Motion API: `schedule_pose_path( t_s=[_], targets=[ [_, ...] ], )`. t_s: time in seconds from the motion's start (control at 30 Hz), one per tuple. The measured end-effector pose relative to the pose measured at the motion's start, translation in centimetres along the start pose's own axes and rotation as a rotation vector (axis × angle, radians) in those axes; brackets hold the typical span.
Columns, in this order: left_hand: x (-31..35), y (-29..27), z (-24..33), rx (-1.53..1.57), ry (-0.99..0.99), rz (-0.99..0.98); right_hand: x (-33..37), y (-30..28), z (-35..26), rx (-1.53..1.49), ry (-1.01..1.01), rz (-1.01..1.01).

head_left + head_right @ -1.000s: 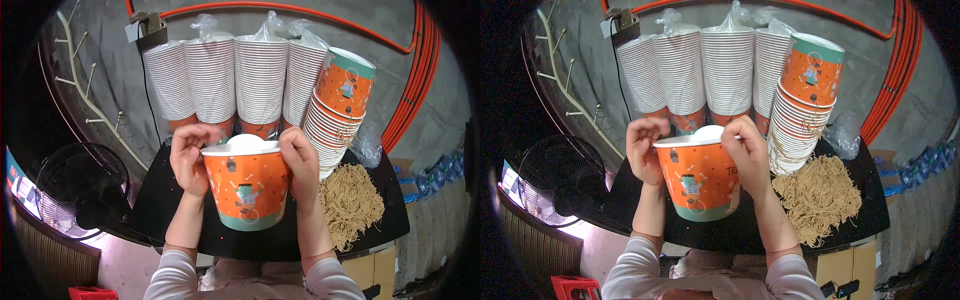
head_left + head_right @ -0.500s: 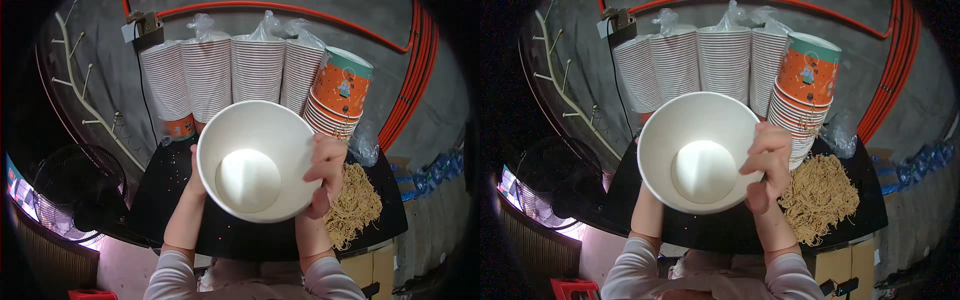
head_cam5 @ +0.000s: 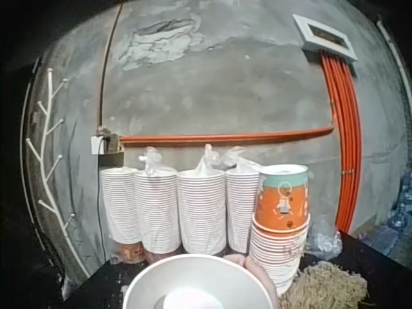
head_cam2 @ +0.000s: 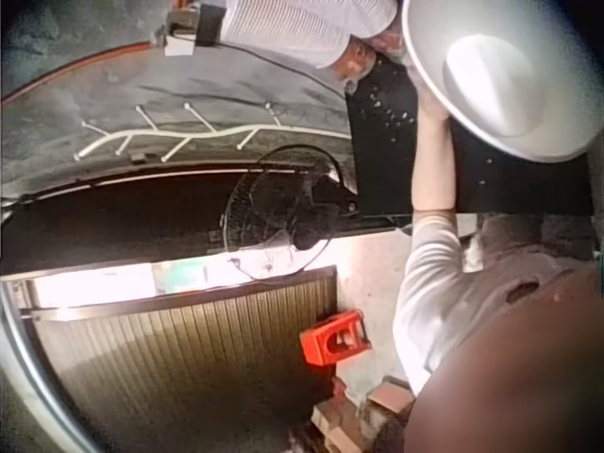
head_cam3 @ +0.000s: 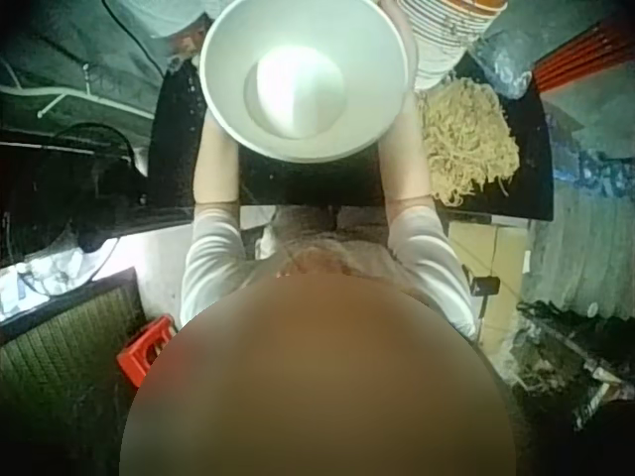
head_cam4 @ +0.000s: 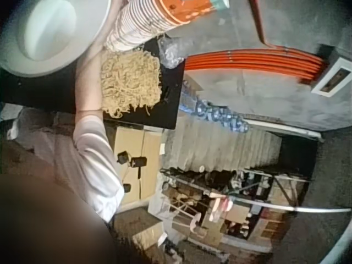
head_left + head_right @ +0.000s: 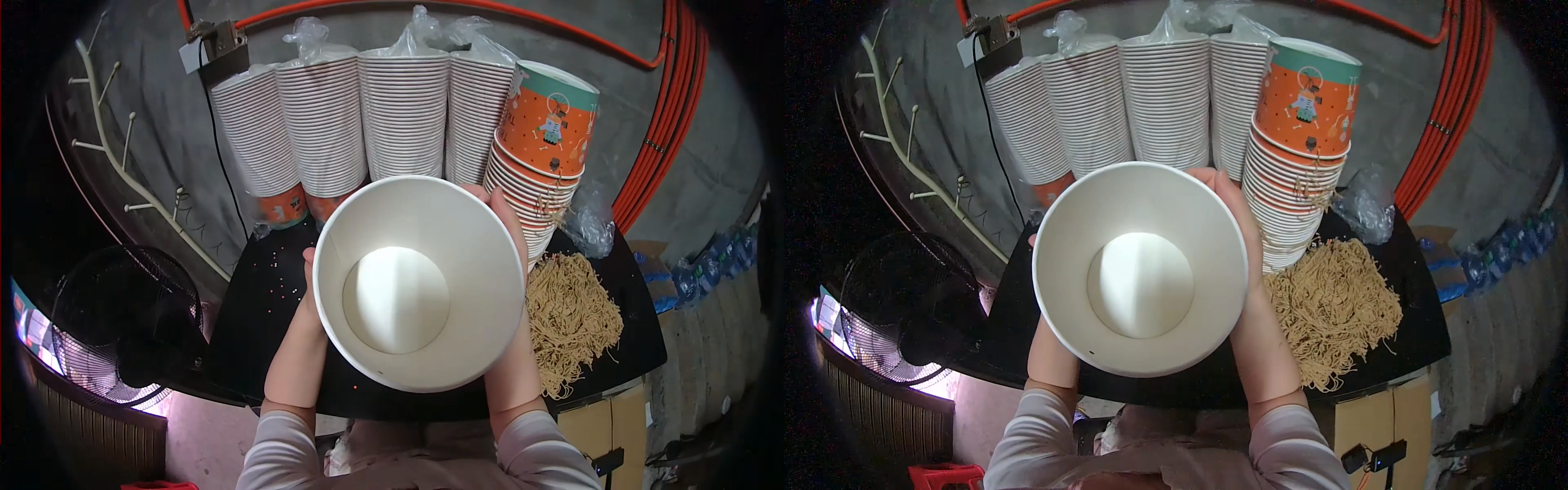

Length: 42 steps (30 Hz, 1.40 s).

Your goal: Threading a handle string through holes in a paper cup.

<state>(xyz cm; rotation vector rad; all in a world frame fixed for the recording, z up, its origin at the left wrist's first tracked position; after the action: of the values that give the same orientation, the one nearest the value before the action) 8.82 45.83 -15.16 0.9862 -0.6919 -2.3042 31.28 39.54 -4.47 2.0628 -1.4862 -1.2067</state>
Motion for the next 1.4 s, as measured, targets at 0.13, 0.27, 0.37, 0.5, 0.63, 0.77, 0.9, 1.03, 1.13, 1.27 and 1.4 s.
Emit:
schedule_pose_path(
  t_s=[0.13, 0.27, 0.37, 0.5, 0.63, 0.77, 0.9, 1.03, 1.13, 1.27, 1.4],
  targets=[
    [0.3, -1.2, 0.0, -0.044, -0.008, 0.080, 0.0, 0.0, -0.2, -0.025, 0.014, -0.003],
    [0.5, -1.9, -0.1, -0.080, -0.019, 0.129, -0.1, -0.1, -0.2, -0.035, 0.032, -0.035],
    [0.8, -2.4, -0.2, -0.097, -0.031, 0.152, -0.2, -0.6, -0.2, 0.039, 0.022, -0.071],
    [1.1, -2.4, -0.1, -0.117, -0.065, 0.209, -0.4, -1.1, -0.4, 0.063, 0.050, -0.092],
    [-0.5, 1.7, 0.4, 0.240, 0.017, -0.061, -0.4, -1.0, -0.4, 0.052, 0.073, -0.048],
    [-0.5, 2.4, 0.8, 0.263, 0.039, -0.152, -0.3, -0.9, -0.4, 0.090, 0.063, -0.039],
    [0.0, 1.0, 0.3, -0.062, -0.070, 0.100, -0.4, -1.0, -0.5, 0.066, 0.054, -0.034],
    [-0.1, 1.0, 0.3, -0.222, -0.112, 0.208, -0.2, -0.8, -0.4, 0.110, 0.037, 0.086],
    [0.0, 1.4, 0.5, -0.314, -0.128, 0.257, -0.1, -0.2, -0.5, 0.146, 0.049, 0.176],
    [-0.3, 2.0, 0.7, -0.398, -0.128, 0.252, 0.1, 0.0, -1.0, 0.196, 0.025, 0.164],
    [-0.7, 3.2, 1.4, -0.533, -0.084, 0.170, 0.1, 0.4, -0.7, 0.156, -0.015, 0.078]
  ],
)
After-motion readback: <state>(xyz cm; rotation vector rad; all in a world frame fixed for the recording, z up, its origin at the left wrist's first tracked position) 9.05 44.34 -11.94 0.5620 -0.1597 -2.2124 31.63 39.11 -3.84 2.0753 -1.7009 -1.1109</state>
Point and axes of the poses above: each hand's wrist, its own x-axis away from the middle knuckle, its own y-axis out of the palm, z = x × y, the point moved 2 cm from there along -x, towards the middle knuckle, and after that the axes turned 4 degrees about x, right-handed, at the moved point
